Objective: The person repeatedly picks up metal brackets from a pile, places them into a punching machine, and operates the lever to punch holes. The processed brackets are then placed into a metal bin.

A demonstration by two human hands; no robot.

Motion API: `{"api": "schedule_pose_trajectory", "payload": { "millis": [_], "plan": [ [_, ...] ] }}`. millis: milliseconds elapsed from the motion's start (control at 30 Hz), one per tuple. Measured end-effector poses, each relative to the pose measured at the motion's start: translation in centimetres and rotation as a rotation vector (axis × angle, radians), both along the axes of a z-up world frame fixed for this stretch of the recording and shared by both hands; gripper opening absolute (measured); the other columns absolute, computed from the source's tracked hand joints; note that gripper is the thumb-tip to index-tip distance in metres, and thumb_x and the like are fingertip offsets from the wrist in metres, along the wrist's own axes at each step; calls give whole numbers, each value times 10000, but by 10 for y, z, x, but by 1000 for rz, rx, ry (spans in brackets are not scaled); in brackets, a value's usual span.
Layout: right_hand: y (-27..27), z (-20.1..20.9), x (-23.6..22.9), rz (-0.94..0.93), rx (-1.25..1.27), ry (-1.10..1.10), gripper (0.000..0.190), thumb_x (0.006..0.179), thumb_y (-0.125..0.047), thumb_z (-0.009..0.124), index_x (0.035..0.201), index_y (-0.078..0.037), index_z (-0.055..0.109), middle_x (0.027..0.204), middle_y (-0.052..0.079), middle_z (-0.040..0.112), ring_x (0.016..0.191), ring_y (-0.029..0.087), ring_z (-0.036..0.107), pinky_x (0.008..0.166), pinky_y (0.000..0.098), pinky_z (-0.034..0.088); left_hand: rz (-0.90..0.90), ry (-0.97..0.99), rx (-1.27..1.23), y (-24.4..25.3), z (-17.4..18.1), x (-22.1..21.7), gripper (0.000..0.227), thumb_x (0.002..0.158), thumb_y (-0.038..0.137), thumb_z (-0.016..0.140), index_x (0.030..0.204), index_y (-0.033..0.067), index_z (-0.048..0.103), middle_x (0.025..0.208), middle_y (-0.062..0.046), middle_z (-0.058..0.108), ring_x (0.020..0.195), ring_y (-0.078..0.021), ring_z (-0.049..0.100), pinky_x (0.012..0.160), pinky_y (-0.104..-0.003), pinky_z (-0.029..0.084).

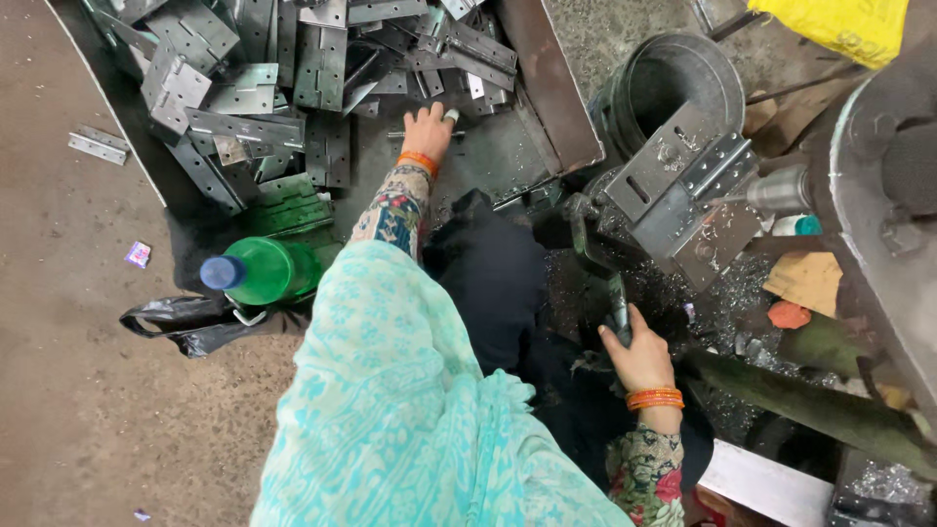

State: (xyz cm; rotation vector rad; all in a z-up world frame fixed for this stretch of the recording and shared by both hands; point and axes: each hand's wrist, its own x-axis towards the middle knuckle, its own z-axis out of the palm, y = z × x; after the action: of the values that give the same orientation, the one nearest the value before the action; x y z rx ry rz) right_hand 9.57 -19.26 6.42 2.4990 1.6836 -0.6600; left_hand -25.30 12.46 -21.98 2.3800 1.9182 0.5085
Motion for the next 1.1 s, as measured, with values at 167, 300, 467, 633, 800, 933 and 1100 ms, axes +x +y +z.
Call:
{"api": "schedule_pose_trajectory", "payload": {
  "millis": [167, 300, 467, 633, 800, 933, 1100],
  "plan": [
    [-6, 6, -5, -35, -48, -27, 747, 843, -512, 678, 1482, -151, 537, 1134, 297, 703, 1073, 485, 668, 916, 549, 539, -29, -60, -244, -53, 1, 9, 304, 816, 103, 689, 1118, 139, 701, 1218, -111, 577, 1112, -351, 600, 929, -573, 485],
    [0, 8, -6, -37, -14, -25, 735, 851, -511, 672, 1486, -165, 537, 1141, 288, 706, 1071, 485, 672, 918, 549, 546, -119, -182, -349, -89, 19, 6, 407, 846, 145, 720, 1251, 161, 685, 1249, -138, 575, 1123, -371, 615, 933, -508, 560],
    [-7, 3, -4, -49, -31, -8, 741, 850, -499, 660, 1491, -160, 511, 1157, 256, 710, 1064, 469, 677, 897, 547, 554, 9, -119, -309, -123, 38, -5, 737, 723, 291, 837, 1403, 198, 568, 1297, -144, 555, 1158, -375, 591, 856, -551, 534],
    [-4, -2, 0, -19, 11, -19, 752, 846, -516, 680, 1470, -133, 511, 1161, 253, 703, 1053, 466, 675, 909, 543, 547, 53, -347, -411, -112, 41, -26, 913, 668, 292, 892, 1496, 242, 510, 1211, -190, 597, 1110, -412, 598, 942, -503, 521],
    [-10, -7, 0, -31, 21, -4, 716, 867, -484, 675, 1460, -117, 515, 1141, 252, 709, 1037, 458, 683, 889, 549, 557, -28, -465, -332, -108, 49, -36, 754, 712, 161, 834, 1429, 207, 604, 1119, -214, 710, 1046, -405, 670, 919, -489, 535],
    [-8, -7, 0, -21, 33, -8, 701, 868, -465, 683, 1451, -114, 516, 1117, 253, 710, 1012, 456, 687, 864, 553, 562, -65, -552, -210, -93, 103, -15, 682, 771, 103, 765, 1427, 212, 613, 1033, -172, 734, 976, -378, 705, 865, -482, 563],
    [-11, -9, -2, -22, 40, -4, 697, 866, -465, 688, 1448, -117, 525, 1098, 256, 715, 993, 459, 694, 849, 546, 571, -172, -675, 1, -69, 198, 48, 670, 788, 55, 795, 1413, 228, 625, 958, -131, 759, 904, -335, 734, 808, -434, 585]
  ]
}}
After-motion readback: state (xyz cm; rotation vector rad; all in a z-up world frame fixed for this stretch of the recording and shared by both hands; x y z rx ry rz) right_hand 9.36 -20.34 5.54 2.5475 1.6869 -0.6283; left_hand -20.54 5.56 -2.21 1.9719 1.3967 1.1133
